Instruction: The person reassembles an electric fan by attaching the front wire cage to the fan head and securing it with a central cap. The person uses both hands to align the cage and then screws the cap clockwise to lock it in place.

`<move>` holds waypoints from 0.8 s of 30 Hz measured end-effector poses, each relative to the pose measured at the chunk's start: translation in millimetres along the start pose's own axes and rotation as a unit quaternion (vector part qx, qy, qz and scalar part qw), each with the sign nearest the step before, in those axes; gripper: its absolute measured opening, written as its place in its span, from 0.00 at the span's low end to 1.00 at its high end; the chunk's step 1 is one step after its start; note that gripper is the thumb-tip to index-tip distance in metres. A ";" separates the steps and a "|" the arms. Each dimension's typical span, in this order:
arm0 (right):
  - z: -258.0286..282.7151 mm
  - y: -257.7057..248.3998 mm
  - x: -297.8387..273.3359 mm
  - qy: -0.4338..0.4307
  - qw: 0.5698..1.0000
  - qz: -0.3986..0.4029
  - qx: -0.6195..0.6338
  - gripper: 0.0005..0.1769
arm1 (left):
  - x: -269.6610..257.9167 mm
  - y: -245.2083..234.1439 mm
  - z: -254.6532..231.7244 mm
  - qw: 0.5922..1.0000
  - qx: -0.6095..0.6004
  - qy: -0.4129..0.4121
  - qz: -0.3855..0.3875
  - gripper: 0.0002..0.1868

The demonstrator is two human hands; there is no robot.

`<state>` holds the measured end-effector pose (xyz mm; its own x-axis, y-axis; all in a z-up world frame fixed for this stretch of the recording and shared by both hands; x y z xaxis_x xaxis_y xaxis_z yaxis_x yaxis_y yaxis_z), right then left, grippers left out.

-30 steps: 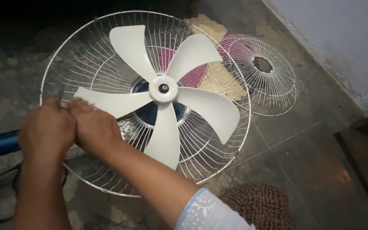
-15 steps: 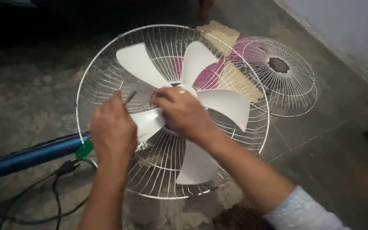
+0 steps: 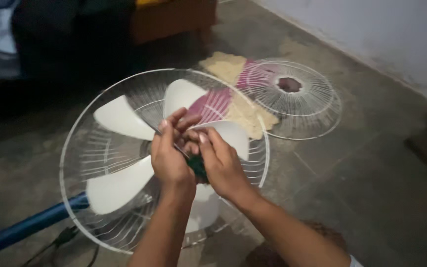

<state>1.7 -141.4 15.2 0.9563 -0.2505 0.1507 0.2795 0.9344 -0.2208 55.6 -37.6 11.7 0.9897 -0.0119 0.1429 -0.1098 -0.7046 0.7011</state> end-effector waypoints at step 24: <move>-355.0 -286.1 134.8 0.119 0.798 -0.026 -0.590 0.15 | 64.6 47.6 182.5 0.431 0.822 0.281 0.244 0.33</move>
<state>81.0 -532.5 -243.4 0.8908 -0.4532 0.0331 0.0709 0.0668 -0.9952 131.2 -201.4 -73.1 0.6563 -0.5953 0.4636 0.3788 -0.2714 -0.8848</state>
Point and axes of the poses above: each hand's wrist, its own x-axis towards the middle knuckle, its own y-axis out of the palm, z = x × y, the point moved 5 cm from there along x, towards the middle knuckle, and after that the axes turned 1 degree about y, right-handed, at the moved point
